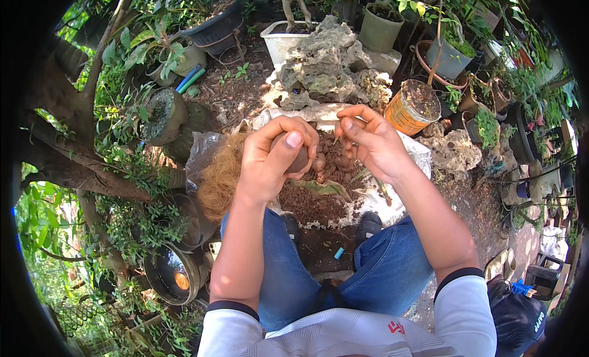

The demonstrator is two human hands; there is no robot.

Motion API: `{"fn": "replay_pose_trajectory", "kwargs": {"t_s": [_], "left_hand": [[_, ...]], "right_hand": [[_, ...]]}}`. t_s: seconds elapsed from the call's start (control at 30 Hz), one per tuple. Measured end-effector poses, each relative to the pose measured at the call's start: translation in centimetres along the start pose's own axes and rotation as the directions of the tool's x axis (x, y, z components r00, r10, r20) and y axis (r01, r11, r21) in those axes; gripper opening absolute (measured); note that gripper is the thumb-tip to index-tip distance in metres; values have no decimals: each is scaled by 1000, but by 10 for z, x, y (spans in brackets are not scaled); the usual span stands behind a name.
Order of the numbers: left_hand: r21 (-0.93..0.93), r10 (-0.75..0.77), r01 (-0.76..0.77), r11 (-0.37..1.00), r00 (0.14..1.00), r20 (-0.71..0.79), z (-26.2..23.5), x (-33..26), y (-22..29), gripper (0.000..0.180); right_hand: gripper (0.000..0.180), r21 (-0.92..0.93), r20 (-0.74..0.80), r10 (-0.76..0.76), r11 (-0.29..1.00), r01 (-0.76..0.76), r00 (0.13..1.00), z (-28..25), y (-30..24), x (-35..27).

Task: The person sits on the ground and shapes a small ball of clay with both hands, repeatedly rolling and smoothing it. The person occasionally picks up more clay from a pile on a white sack and adds it to the ball.

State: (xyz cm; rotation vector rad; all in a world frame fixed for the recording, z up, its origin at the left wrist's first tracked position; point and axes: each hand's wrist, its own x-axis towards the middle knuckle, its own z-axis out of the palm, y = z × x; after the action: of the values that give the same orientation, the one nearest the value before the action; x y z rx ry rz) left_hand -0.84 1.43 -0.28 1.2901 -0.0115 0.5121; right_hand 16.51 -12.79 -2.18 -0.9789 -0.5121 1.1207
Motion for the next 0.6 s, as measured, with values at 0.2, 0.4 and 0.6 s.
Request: {"fn": "replay_pose_trajectory", "kwargs": {"t_s": [0.2, 0.4, 0.6], "left_hand": [[-292, 178, -156, 944, 983, 51, 1, 9, -8, 31], [-49, -62, 60, 997, 997, -37, 1, 1, 2, 54], [-41, -80, 80, 996, 997, 8, 0, 3, -6, 66]], "right_hand": [[23, -74, 0, -45, 996, 45, 999, 6, 2, -2], [27, -176, -8, -99, 980, 96, 995, 9, -2, -6], [24, -242, 48, -270, 931, 273, 962, 33, -6, -24]]}}
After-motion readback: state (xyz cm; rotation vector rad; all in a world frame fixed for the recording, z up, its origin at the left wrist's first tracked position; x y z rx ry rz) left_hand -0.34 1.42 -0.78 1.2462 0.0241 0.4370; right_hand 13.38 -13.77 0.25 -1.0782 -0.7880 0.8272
